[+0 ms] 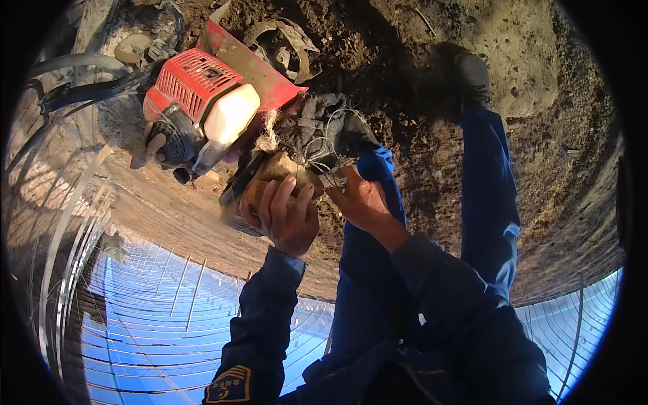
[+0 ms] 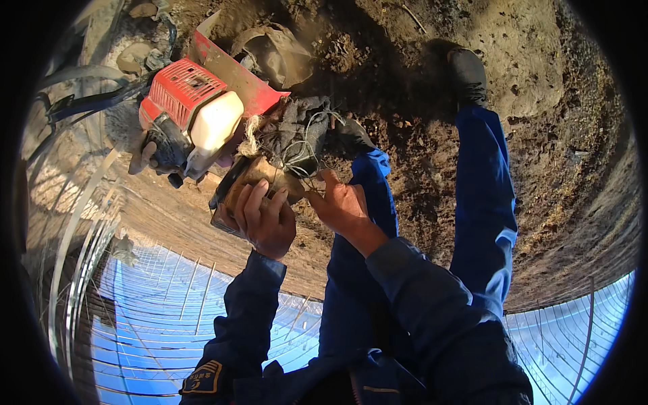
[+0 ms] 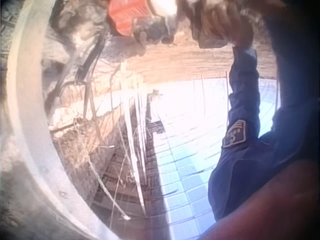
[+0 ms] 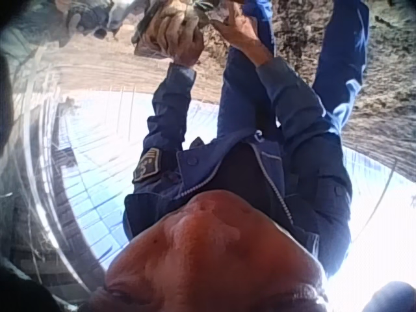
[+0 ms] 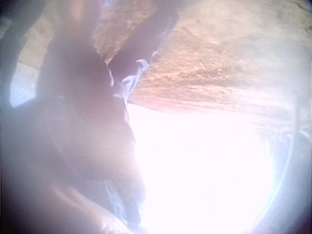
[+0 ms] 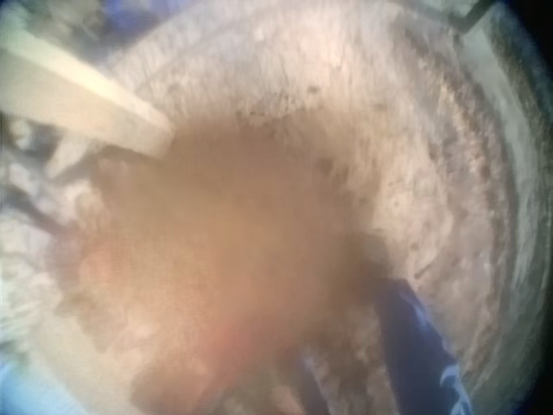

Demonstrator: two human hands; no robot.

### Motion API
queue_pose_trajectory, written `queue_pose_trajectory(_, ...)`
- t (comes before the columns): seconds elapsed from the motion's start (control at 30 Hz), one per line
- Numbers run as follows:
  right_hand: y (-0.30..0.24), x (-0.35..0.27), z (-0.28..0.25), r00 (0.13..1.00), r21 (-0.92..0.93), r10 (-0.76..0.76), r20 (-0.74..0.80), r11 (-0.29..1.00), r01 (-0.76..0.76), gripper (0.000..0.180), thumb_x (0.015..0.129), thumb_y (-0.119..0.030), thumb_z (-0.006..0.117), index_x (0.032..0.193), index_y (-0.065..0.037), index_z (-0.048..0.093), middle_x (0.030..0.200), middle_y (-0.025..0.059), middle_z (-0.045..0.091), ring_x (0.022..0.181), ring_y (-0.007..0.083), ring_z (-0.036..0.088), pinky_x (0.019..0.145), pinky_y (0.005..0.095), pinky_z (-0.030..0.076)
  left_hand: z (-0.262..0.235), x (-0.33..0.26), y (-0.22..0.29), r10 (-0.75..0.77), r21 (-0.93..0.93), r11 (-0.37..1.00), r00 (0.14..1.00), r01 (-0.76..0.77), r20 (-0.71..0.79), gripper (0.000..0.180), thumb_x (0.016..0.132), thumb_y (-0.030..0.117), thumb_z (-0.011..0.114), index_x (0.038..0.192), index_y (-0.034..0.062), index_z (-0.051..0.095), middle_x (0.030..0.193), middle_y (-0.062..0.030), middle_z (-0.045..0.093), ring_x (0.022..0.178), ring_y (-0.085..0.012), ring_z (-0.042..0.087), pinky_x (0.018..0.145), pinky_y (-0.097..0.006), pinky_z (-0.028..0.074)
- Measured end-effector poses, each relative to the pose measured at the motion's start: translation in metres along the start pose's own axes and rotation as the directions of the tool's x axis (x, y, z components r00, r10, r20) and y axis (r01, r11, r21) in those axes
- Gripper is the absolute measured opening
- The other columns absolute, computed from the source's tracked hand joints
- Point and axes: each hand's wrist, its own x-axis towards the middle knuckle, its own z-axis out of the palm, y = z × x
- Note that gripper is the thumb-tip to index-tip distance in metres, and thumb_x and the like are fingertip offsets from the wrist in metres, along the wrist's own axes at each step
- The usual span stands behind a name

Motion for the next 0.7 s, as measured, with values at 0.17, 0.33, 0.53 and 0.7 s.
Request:
queue_pose_trajectory(0.17, -0.01, -0.001, -0.019, 0.953, 0.373, 0.149, 0.263, 0.895, -0.243, 0.027, 0.107, -0.028, 0.062, 0.098, -0.003, 0.068, 0.077, 0.0153, 0.068, 0.074, 0.0317, 0.072, 0.067, 0.0446, 0.055, -0.01, -0.009, -0.009, -0.019, -0.111, 0.994, 0.999, 0.022, 0.03, 0.038, 0.084, 0.045, 0.085, 0.119, 0.0305, 0.077, 0.151, -0.0107, 0.053, 0.146, -0.0373, 0.045, 0.124, -0.068, 0.018)
queue_pose_trajectory(0.33, -0.029, 0.01, -0.028, 0.983, 0.43, 0.008, 0.182, 0.898, -0.087, 0.033, 0.111, -0.03, 0.056, 0.095, -0.002, 0.062, 0.082, 0.0167, 0.066, 0.073, 0.0323, 0.067, 0.067, 0.0429, 0.052, -0.013, -0.019, -0.031, 0.078, -0.063, 0.995, 0.994, -0.073, 0.077, 0.067, 0.08, 0.062, 0.087, 0.137, 0.0305, 0.07, 0.164, -0.0165, 0.04, 0.155, -0.045, 0.03, 0.124, -0.071, 0.01)
queue_pose_trajectory(0.53, -0.021, 0.001, -0.053, 0.959, 0.374, 0.097, 0.267, 0.907, -0.196, 0.047, 0.11, -0.049, 0.058, 0.118, -0.003, 0.067, 0.099, 0.0179, 0.07, 0.09, 0.0303, 0.072, 0.079, 0.044, 0.056, -0.019, -0.023, -0.025, -0.015, -0.063, 0.998, 0.984, 0.026, 0.177, 0.085, 0.073, 0.059, 0.093, 0.144, 0.0267, 0.06, 0.168, -0.0208, 0.034, 0.156, -0.0461, 0.025, 0.121, -0.072, 0.014)
queue_pose_trajectory(0.7, 0.018, -0.025, -0.094, 0.988, 0.321, 0.156, 0.006, 0.935, -0.149, 0.048, 0.113, -0.048, 0.054, 0.128, -0.004, 0.067, 0.103, 0.0125, 0.069, 0.09, 0.024, 0.067, 0.079, 0.0421, 0.055, -0.046, -0.018, -0.009, -0.149, -0.161, 0.97, 0.966, 0.185, 0.21, 0.087, 0.076, 0.058, 0.089, 0.149, 0.0238, 0.057, 0.171, -0.0217, 0.028, 0.158, -0.0494, 0.023, 0.121, -0.076, 0.009)
